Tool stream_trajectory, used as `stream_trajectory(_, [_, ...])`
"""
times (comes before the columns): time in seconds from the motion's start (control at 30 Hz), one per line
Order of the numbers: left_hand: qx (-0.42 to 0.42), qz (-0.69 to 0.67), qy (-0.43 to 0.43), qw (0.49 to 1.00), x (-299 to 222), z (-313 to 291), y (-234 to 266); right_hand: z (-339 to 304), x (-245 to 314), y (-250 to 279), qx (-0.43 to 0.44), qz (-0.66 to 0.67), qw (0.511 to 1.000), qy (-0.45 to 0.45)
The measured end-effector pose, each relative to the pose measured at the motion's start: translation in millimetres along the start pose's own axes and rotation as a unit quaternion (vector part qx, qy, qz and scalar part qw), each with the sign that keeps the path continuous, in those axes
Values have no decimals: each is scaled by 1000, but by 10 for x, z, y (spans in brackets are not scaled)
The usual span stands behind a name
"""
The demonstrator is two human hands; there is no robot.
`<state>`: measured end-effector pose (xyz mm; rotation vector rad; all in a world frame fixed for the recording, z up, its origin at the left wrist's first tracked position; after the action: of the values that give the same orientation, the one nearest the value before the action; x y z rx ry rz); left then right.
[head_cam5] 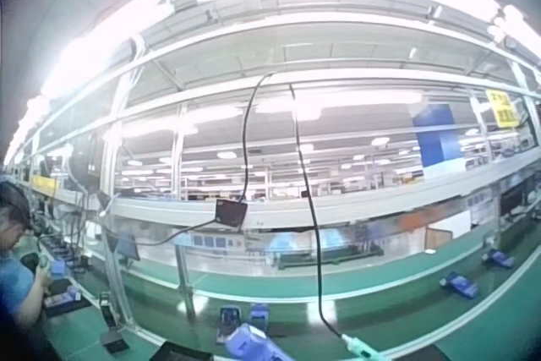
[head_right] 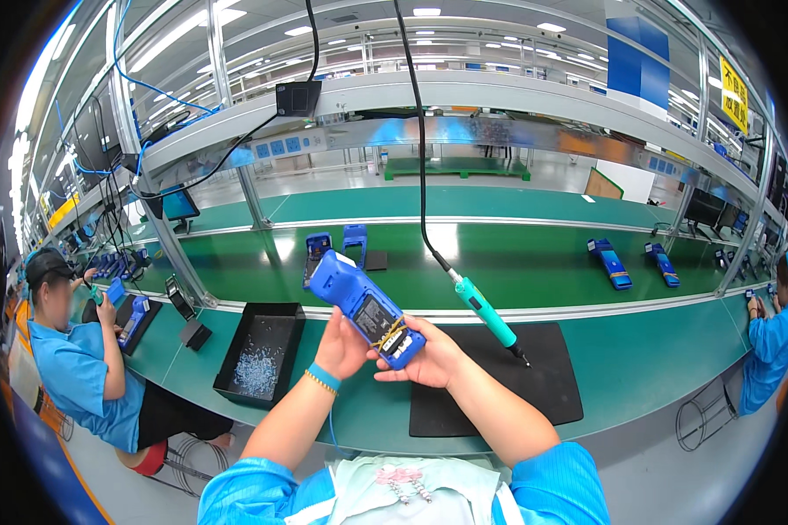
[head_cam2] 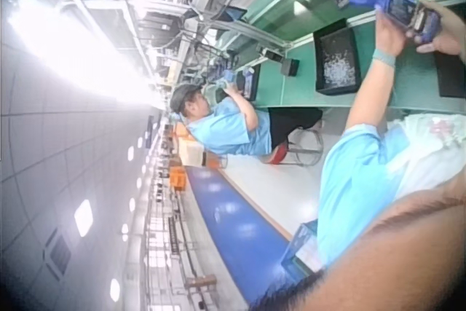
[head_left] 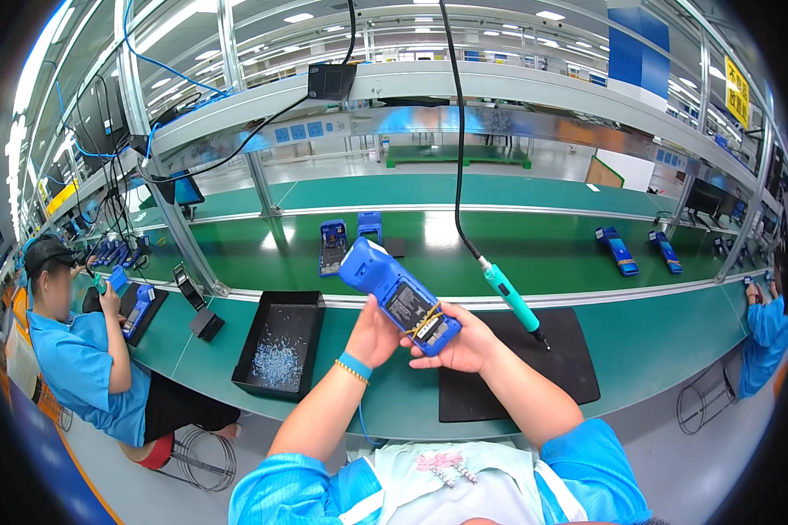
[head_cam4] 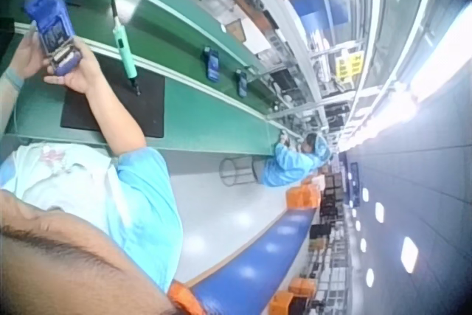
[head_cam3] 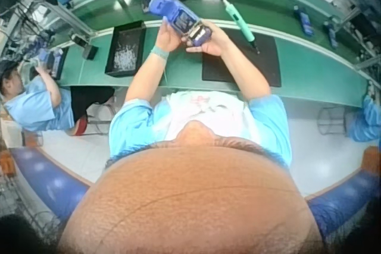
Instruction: The person screws components into a handheld electronic device with an electric screwdriver.
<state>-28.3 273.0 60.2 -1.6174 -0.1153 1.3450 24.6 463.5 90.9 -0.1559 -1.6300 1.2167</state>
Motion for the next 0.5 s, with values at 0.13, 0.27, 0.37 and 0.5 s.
stream_trajectory(0.13, [179,-100,-86,975,10,233,-329,-81,-148,-9,105,131,985,-29])
stream_trajectory(0.27, [131,-150,-78,977,50,308,-285,-104,-100,35,58,31,997,-34])
stream_trajectory(0.37, [131,-125,-56,982,55,335,-98,-129,-33,240,-87,-152,985,-7])
stream_trajectory(0.5, [116,-111,-33,987,66,373,-58,-116,-8,392,-179,-391,890,150])
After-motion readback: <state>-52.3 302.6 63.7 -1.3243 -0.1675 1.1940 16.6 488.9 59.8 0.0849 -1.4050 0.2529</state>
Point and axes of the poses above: each hand's wrist, its own z-axis towards the middle knuckle, its own y-axis out of the back of the hand, x = y × z, the point moved 1 cm from there along z, towards the middle knuckle, and after that the axes turned 6 degrees about y, right-handed, at the moved point
